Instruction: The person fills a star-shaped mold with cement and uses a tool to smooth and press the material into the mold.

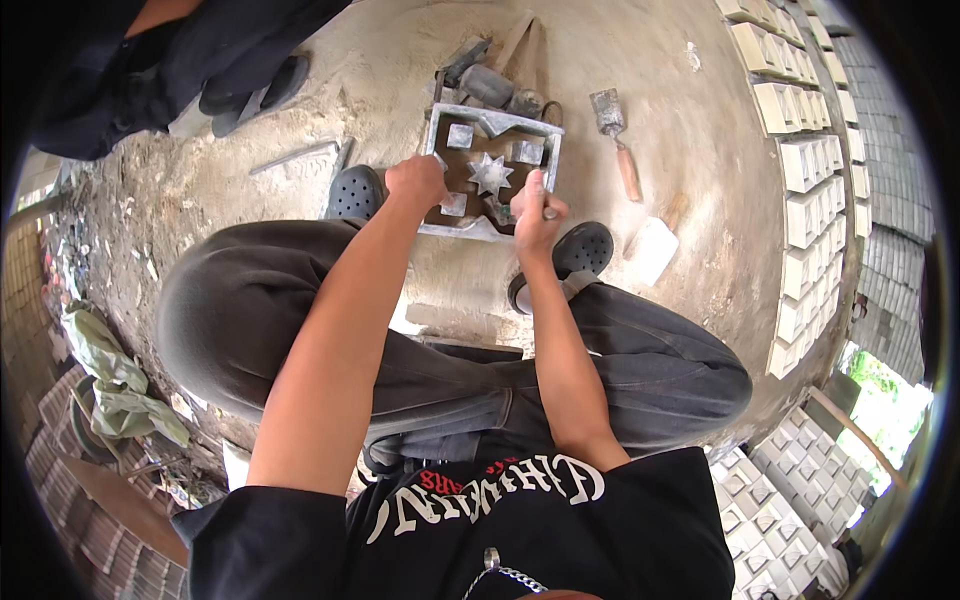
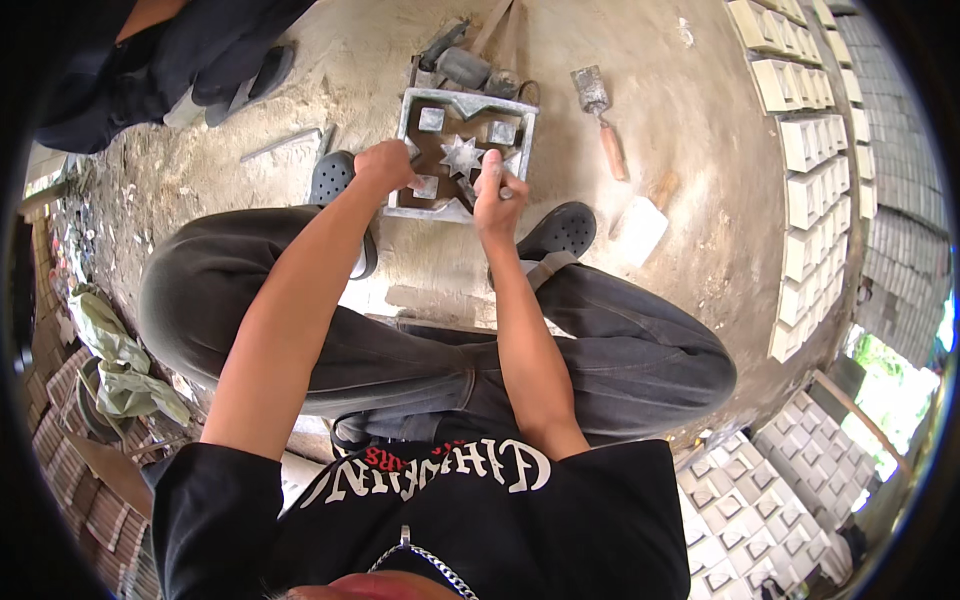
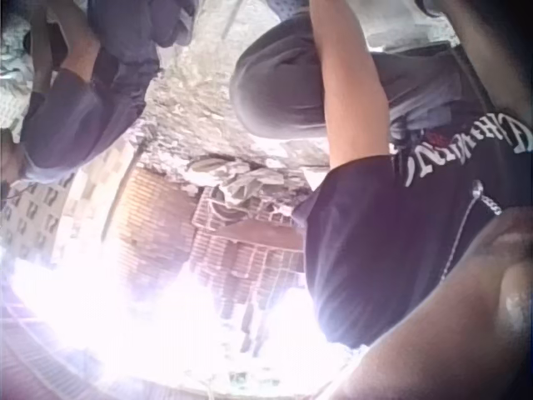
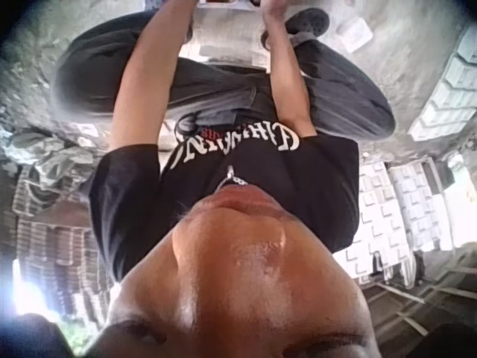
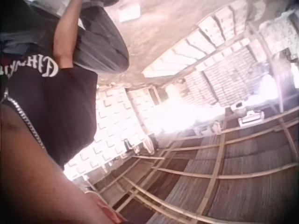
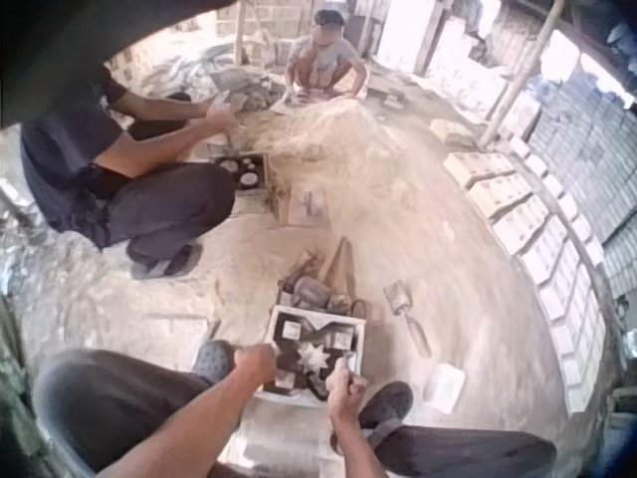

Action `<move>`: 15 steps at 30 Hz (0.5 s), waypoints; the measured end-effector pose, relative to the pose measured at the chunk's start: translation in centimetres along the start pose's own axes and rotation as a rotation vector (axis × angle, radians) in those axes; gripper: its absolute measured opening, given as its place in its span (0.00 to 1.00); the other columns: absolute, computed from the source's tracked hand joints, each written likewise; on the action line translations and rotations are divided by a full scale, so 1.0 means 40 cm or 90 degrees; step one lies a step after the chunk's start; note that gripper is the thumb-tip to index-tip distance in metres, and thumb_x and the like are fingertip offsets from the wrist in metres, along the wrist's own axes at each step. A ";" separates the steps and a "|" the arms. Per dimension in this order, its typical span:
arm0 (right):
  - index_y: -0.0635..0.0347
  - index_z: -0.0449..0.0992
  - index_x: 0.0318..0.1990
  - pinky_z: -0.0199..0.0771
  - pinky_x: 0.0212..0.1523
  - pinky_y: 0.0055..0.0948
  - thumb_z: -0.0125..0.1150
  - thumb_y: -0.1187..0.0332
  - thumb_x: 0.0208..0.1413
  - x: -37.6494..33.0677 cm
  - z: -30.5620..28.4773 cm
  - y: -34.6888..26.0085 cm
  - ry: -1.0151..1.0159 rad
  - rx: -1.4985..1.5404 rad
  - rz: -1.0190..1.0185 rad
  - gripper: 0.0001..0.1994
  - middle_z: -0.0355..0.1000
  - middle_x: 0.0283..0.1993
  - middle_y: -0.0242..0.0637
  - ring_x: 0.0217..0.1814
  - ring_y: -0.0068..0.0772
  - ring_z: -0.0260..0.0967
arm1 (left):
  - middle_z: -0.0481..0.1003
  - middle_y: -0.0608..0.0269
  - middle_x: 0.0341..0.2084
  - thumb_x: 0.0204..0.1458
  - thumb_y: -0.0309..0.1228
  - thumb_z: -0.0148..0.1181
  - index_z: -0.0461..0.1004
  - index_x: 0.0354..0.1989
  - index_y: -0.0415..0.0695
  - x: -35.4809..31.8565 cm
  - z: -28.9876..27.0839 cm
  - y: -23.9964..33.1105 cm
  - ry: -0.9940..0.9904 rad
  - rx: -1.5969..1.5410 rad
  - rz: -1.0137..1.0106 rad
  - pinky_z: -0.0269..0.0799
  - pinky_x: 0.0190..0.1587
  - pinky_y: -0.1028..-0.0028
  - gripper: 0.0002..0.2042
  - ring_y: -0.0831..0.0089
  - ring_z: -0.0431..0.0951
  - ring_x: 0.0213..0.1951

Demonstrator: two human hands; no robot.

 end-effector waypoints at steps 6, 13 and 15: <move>0.52 0.53 0.10 0.43 0.16 0.24 0.52 0.59 0.60 0.012 0.012 -0.026 0.039 0.120 0.034 0.27 0.51 0.11 0.25 0.13 0.18 0.45 | 0.78 0.59 0.41 0.31 0.48 0.73 0.78 0.40 0.45 -0.015 -0.015 0.016 0.010 0.019 0.023 0.72 0.45 0.66 0.27 0.62 0.78 0.45; 0.54 0.55 0.14 0.40 0.15 0.22 0.50 0.61 0.62 0.041 0.035 -0.078 -0.069 0.288 -0.002 0.23 0.51 0.14 0.24 0.13 0.16 0.44 | 0.78 0.60 0.41 0.32 0.46 0.74 0.78 0.41 0.46 -0.001 -0.017 0.009 0.001 0.011 0.026 0.72 0.45 0.67 0.26 0.62 0.78 0.46; 0.55 0.55 0.14 0.40 0.15 0.22 0.49 0.61 0.62 0.024 0.071 -0.143 -0.153 0.254 -0.070 0.23 0.51 0.14 0.25 0.13 0.17 0.45 | 0.78 0.63 0.42 0.35 0.42 0.73 0.79 0.41 0.48 -0.008 -0.021 0.010 -0.006 0.014 0.015 0.72 0.45 0.69 0.22 0.66 0.77 0.47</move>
Point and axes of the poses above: each hand's wrist, its own x-axis towards the middle knuckle, its own z-axis out of the palm, y = z × x, the point moved 6 cm from there along x, towards the middle knuckle
